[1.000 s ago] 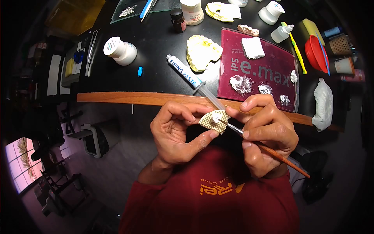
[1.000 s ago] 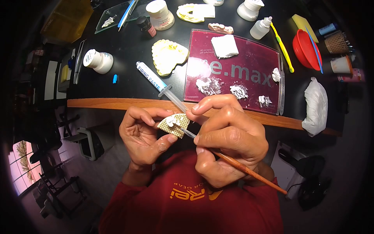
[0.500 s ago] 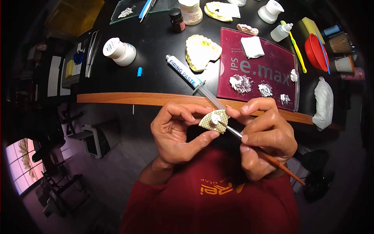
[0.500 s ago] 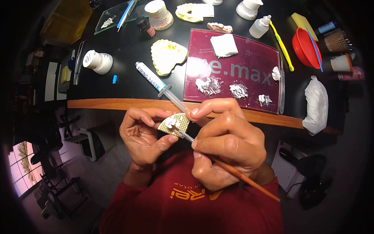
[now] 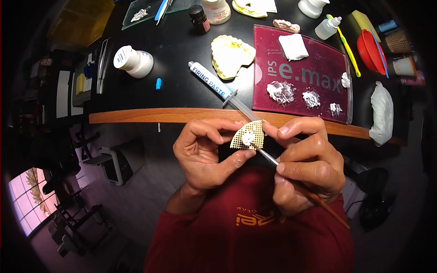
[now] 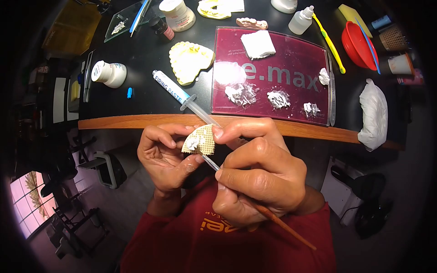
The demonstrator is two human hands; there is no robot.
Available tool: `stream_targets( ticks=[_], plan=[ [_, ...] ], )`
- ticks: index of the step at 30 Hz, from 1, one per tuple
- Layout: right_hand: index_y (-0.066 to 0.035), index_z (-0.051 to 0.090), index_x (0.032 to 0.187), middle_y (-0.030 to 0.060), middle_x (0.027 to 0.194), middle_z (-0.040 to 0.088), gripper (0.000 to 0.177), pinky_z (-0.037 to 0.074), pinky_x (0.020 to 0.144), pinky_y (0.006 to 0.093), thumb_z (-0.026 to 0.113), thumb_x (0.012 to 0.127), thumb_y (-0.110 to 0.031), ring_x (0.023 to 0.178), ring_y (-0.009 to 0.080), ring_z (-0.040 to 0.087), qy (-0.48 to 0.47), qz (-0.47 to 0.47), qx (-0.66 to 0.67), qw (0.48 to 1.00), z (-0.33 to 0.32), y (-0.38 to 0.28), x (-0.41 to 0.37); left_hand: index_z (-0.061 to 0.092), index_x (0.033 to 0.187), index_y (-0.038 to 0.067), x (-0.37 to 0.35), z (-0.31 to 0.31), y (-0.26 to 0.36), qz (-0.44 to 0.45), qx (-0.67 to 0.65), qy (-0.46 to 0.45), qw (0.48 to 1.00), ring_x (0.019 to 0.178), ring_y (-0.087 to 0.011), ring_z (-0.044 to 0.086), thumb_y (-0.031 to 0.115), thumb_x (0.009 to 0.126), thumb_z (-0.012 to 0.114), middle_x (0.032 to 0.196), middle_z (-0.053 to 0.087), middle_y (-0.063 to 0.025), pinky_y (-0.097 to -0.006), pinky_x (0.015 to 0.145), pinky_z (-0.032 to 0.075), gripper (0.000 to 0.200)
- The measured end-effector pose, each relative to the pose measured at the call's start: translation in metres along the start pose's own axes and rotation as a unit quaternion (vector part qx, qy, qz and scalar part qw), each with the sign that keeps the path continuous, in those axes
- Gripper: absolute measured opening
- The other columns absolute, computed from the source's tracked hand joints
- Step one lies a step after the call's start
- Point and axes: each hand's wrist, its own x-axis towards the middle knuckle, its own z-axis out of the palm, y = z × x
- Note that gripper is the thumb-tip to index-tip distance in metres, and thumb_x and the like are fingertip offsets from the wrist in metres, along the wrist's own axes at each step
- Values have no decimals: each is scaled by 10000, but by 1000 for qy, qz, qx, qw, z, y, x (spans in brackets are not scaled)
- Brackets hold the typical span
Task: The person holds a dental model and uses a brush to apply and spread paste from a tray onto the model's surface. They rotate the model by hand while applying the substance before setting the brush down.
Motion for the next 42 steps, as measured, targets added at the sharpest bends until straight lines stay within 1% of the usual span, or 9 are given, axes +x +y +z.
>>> stream_targets(
  ticks=[7, 19, 27, 34, 42],
  plan=[
    [-14, 655, 789, 72, 746, 580, 254, 602, 772, 404, 618, 564, 96, 874, 311, 620, -4, 6, 3, 1000, 0, 1, -1, 462, 938, 26, 0, 0, -2, 10, -1, -1, 1000, 1025, -243, 650, -121, 676, 813, 1042, 640, -219, -347, 890, 553, 462],
    [-22, 654, 790, 65, 747, 580, 258, 592, 717, 370, 623, 558, 87, 868, 307, 622, -19, 7, -10, 1000, -3, 0, 2, 469, 947, 24, 0, -1, -2, 8, 0, 2, 1000, 1027, -238, 650, -117, 676, 818, 1039, 643, -215, -325, 878, 550, 464],
    [-28, 657, 798, 62, 742, 579, 264, 583, 709, 363, 624, 561, 82, 860, 303, 622, -27, 14, -8, 999, -4, -2, 3, 466, 941, 25, 0, 0, -1, 5, -3, 7, 1000, 1019, -230, 651, -116, 673, 820, 1038, 643, -217, -319, 875, 547, 466],
    [-30, 651, 791, 59, 731, 582, 235, 576, 706, 362, 625, 578, 64, 844, 298, 623, -12, 12, -7, 1000, -3, -2, 3, 466, 940, 21, 0, 0, -1, 3, 1, 7, 1000, 1011, -225, 653, -114, 674, 821, 1037, 641, -218, -324, 882, 547, 464],
    [-28, 656, 801, 53, 715, 576, 252, 562, 698, 349, 625, 567, 58, 815, 296, 624, -5, 7, -10, 1000, -2, -1, 4, 461, 939, 21, -1, -2, -2, 2, 6, 0, 1000, 1002, -211, 652, -96, 685, 822, 1039, 638, -221, -318, 882, 542, 457]
  ],
)
